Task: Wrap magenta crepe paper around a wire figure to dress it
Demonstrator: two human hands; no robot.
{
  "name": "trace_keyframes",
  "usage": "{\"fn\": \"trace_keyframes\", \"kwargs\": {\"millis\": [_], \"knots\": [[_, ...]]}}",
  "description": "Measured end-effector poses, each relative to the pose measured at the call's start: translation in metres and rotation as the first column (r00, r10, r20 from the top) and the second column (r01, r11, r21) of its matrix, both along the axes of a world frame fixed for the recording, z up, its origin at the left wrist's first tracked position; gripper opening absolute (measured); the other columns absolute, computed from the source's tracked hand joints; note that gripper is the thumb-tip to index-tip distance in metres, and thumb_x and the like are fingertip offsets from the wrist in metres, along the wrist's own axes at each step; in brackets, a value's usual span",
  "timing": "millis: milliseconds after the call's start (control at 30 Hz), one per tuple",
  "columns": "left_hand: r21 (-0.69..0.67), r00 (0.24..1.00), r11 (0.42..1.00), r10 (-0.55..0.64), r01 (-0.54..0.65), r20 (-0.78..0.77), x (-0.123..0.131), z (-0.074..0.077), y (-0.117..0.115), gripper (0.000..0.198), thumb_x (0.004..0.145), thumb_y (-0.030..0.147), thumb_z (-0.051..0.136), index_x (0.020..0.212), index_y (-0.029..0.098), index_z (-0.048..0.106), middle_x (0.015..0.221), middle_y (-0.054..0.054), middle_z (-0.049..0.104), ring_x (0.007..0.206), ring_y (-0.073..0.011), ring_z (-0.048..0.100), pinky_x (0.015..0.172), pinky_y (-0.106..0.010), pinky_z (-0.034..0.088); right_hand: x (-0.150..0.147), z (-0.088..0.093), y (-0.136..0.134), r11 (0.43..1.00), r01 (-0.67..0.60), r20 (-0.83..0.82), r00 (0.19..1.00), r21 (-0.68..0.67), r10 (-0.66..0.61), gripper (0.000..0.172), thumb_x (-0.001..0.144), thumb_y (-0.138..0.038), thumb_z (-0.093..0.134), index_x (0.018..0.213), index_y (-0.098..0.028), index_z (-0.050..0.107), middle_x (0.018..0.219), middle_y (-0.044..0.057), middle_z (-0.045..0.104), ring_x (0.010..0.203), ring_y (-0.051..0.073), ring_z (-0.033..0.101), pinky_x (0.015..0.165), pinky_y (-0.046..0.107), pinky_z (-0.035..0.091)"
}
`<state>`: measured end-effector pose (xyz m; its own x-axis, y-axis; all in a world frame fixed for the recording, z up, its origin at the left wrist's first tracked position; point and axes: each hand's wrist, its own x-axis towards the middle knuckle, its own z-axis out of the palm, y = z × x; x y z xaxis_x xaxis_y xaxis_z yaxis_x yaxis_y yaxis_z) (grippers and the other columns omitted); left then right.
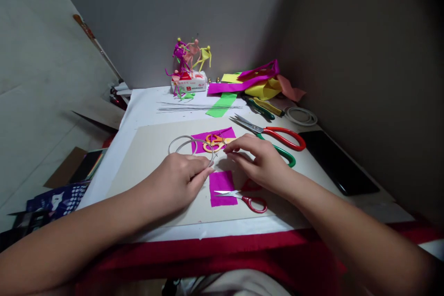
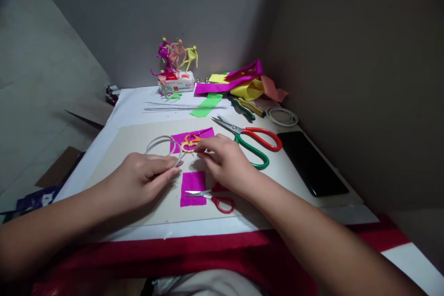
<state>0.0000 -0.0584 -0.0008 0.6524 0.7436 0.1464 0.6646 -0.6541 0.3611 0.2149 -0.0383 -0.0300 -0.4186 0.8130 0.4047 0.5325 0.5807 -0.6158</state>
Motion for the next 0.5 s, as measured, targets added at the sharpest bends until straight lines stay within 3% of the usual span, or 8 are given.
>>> {"fn": "trace_keyframes", "kwargs": {"millis": [67, 167, 333, 500], "knots": [[-0.018, 1.000, 1.000, -0.005, 0.005, -0.009, 0.001, -0.001, -0.001, 0.026, 0.093, 0.018, 0.041, 0.073, 0.014, 0.059, 0.063, 0.000, 0.055, 0.058, -0.0103, 0.050, 0.060, -0.023, 0.038, -0.003, 0.003, -0.004, 0.999, -0.016, -0.141, 0.990, -0.040, 0.010, 0.013, 0.084, -0.017, 0.058, 0.096, -0.019, 0.065, 0.093, 0.007, 0.069, 0.087, 0.019, 0.061, 0.079, 0.032, 0.047], [-0.004, 1.000, 1.000, -0.001, 0.001, -0.008, 0.004, -0.004, -0.002, 0.025, 0.093, 0.018, 0.041, 0.079, 0.014, 0.061, 0.069, -0.002, 0.059, 0.063, -0.0119, 0.053, 0.063, -0.025, 0.039, -0.007, 0.004, -0.008, 1.000, -0.026, -0.192, 0.981, -0.013, 0.023, 0.008, 0.083, -0.018, 0.061, 0.089, -0.019, 0.065, 0.088, 0.005, 0.068, 0.084, 0.018, 0.061, 0.079, 0.032, 0.046], [0.012, 0.997, 1.000, 0.013, -0.012, -0.080, 0.009, -0.002, -0.004, 0.027, 0.092, 0.018, 0.040, 0.073, 0.015, 0.058, 0.063, 0.000, 0.054, 0.057, -0.0120, 0.049, 0.058, -0.026, 0.036, -0.007, 0.005, -0.010, 0.999, -0.031, -0.068, 0.997, -0.007, 0.031, 0.009, 0.084, -0.012, 0.055, 0.079, -0.018, 0.057, 0.077, 0.003, 0.062, 0.077, 0.017, 0.055, 0.072, 0.030, 0.043], [0.013, 0.985, 0.999, 0.040, -0.039, -0.170, 0.010, 0.004, -0.006, 0.025, 0.086, 0.016, 0.044, 0.063, 0.016, 0.053, 0.055, 0.001, 0.051, 0.051, -0.0117, 0.047, 0.055, -0.026, 0.035, -0.006, 0.007, -0.016, 0.996, 0.023, 0.088, 0.996, -0.087, -0.015, 0.009, 0.083, -0.012, 0.052, 0.079, -0.018, 0.056, 0.093, 0.006, 0.057, 0.093, 0.020, 0.049, 0.084, 0.035, 0.041]]}}
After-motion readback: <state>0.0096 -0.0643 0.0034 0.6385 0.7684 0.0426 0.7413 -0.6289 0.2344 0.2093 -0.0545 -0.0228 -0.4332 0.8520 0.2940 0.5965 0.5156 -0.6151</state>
